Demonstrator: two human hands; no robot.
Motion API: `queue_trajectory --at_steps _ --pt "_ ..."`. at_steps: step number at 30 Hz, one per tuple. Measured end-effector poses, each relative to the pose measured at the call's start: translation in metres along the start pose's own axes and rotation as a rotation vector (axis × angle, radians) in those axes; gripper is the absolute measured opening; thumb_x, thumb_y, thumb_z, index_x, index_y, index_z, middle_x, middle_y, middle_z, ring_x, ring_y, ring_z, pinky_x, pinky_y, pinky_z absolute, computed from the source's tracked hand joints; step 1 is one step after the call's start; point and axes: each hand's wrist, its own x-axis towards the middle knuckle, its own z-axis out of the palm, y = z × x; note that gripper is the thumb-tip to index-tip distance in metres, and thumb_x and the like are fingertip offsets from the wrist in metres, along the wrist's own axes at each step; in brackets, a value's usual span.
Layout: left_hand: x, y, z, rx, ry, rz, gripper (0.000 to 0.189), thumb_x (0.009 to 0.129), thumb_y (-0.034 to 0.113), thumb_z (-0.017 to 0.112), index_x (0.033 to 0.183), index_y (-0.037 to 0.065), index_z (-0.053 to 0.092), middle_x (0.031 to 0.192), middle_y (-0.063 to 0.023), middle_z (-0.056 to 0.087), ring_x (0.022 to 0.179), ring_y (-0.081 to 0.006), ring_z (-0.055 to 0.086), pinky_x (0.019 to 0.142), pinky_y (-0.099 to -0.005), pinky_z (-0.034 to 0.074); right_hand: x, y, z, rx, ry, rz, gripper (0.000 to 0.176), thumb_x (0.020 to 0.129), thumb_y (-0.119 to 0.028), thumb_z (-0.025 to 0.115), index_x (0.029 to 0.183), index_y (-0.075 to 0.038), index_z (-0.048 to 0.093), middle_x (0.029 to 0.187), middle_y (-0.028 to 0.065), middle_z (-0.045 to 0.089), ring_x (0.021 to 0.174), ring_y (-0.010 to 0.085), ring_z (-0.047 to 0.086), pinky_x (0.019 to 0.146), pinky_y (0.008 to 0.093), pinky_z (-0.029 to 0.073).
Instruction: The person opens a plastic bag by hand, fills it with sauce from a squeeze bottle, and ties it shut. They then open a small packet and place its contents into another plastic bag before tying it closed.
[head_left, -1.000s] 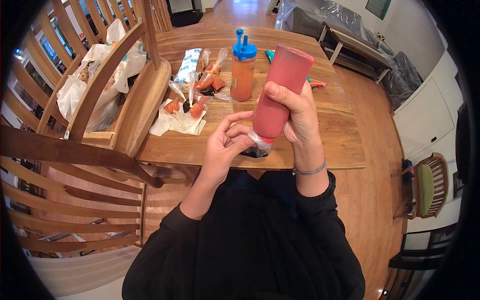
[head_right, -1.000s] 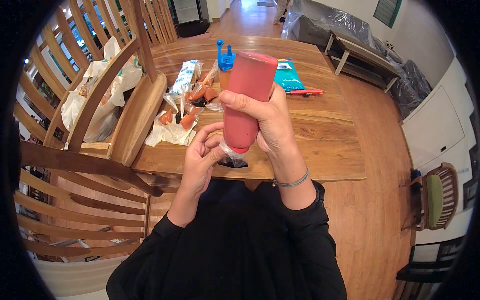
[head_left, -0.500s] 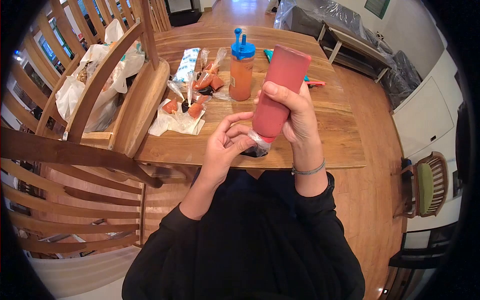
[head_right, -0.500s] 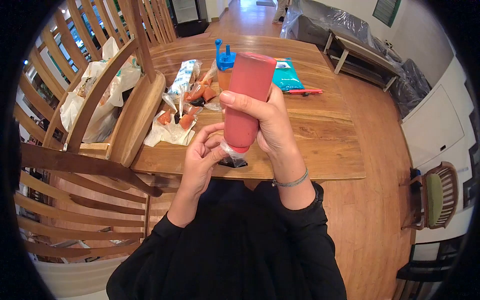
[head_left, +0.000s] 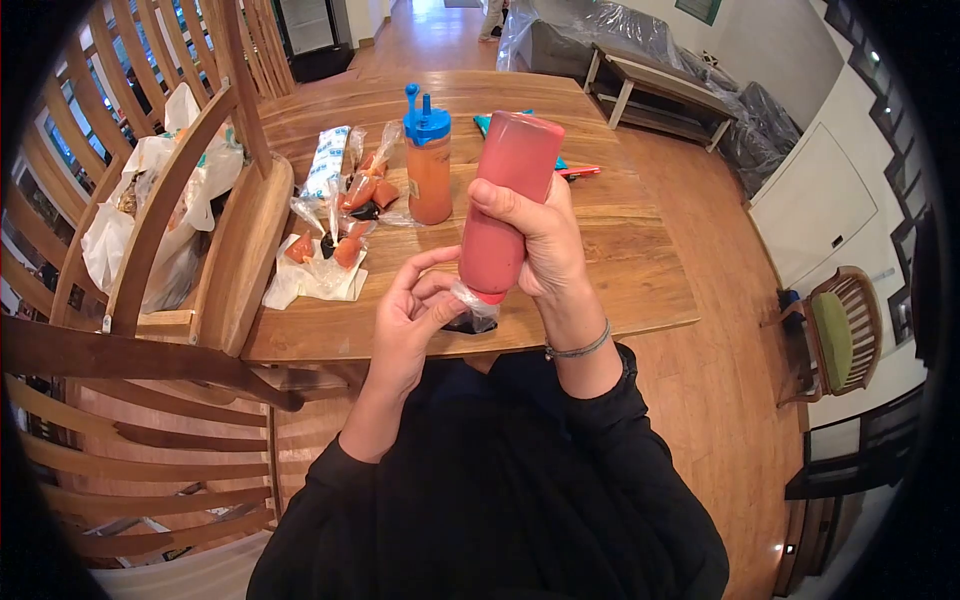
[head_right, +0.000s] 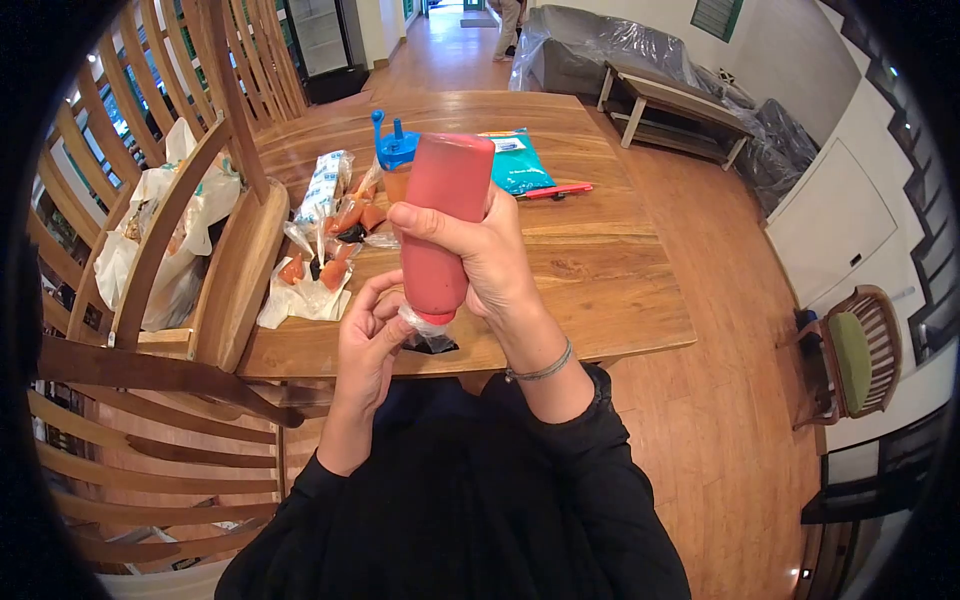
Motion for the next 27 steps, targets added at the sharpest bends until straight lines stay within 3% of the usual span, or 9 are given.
queue_trajectory --at_steps 4,10,13,18,22,23,26,27 --pt "0.000 0.001 0.001 0.010 0.008 0.004 0.050 0.093 0.003 0.070 0.138 -0.001 0.049 0.103 -0.0075 0.069 0.098 -0.0125 0.067 0.090 -0.0271 0.053 0.001 0.002 -0.001 -0.007 0.017 -0.007 0.030 0.083 -0.010 0.081 0.101 -0.007 0.057 0.086 0.0019 0.060 0.071 0.0101 0.061 0.058 0.0261 0.053" --pt "0.002 -0.002 -0.003 0.002 0.084 0.013 0.048 0.093 0.001 0.069 0.137 -0.001 0.049 0.103 -0.0076 0.069 0.095 -0.0126 0.067 0.088 -0.0274 0.054 0.005 0.019 -0.012 0.106 0.128 0.076 0.034 0.087 -0.015 0.079 0.109 -0.005 0.055 0.092 0.0052 0.062 0.080 0.0143 0.065 0.070 0.0330 0.060" --pt "0.003 -0.005 -0.005 0.004 0.159 0.046 0.047 0.092 -0.001 0.069 0.135 -0.001 0.050 0.102 -0.0066 0.068 0.094 -0.0122 0.067 0.088 -0.0273 0.054 0.005 0.029 -0.022 0.122 0.151 0.104 0.049 0.083 -0.013 0.083 0.120 -0.005 0.051 0.107 0.0090 0.061 0.084 0.0174 0.066 0.075 0.0343 0.060" --pt "0.002 -0.011 -0.013 0.001 0.172 0.079 0.043 0.092 -0.002 0.069 0.132 -0.001 0.052 0.098 -0.0045 0.065 0.092 -0.0112 0.067 0.087 -0.0273 0.055 -0.005 0.035 -0.031 -0.158 0.195 -0.154 0.067 0.089 -0.013 0.077 0.144 -0.011 0.039 0.124 0.0130 0.053 0.100 0.0191 0.064 0.086 0.0351 0.058" --pt "0.002 -0.008 -0.013 0.025 0.196 0.121 0.038 0.094 0.000 0.068 0.129 -0.001 0.053 0.097 -0.0043 0.065 0.091 -0.0110 0.066 0.086 -0.0267 0.055 -0.008 0.037 -0.057 -0.246 0.198 -0.208 0.066 0.095 -0.014 0.070 0.151 -0.014 0.036 0.128 0.0095 0.051 0.111 0.0168 0.058 0.094 0.0330 0.054" --pt "0.002 -0.007 -0.014 0.034 0.209 0.130 0.037 0.094 0.001 0.068 0.128 -0.001 0.054 0.096 -0.0045 0.065 0.090 -0.0111 0.066 0.085 -0.0266 0.055 -0.014 0.032 -0.060 -0.232 0.218 -0.134 0.056 0.097 -0.018 0.067 0.147 -0.014 0.042 0.125 0.0047 0.053 0.106 0.0118 0.056 0.087 0.0277 0.052" --pt "0.003 -0.007 -0.018 0.053 0.238 0.148 0.033 0.094 0.001 0.068 0.124 -0.002 0.056 0.096 -0.0050 0.065 0.089 -0.0110 0.066 0.085 -0.0262 0.054 -0.025 0.028 -0.086 -0.420 0.173 -0.080 0.049 0.103 -0.027 0.058 0.148 -0.014 0.042 0.128 0.0032 0.057 0.104 0.0104 0.059 0.080 0.0256 0.049" --pt "0.003 -0.007 -0.017 0.055 0.239 0.143 0.032 0.094 0.001 0.068 0.124 -0.002 0.056 0.095 -0.0052 0.065 0.089 -0.0109 0.066 0.084 -0.0262 0.054 -0.030 0.023 -0.088 -0.391 0.176 -0.056 0.051 0.100 -0.025 0.062 0.146 -0.011 0.045 0.120 0.0025 0.060 0.101 0.0092 0.059 0.075 0.0243 0.048"
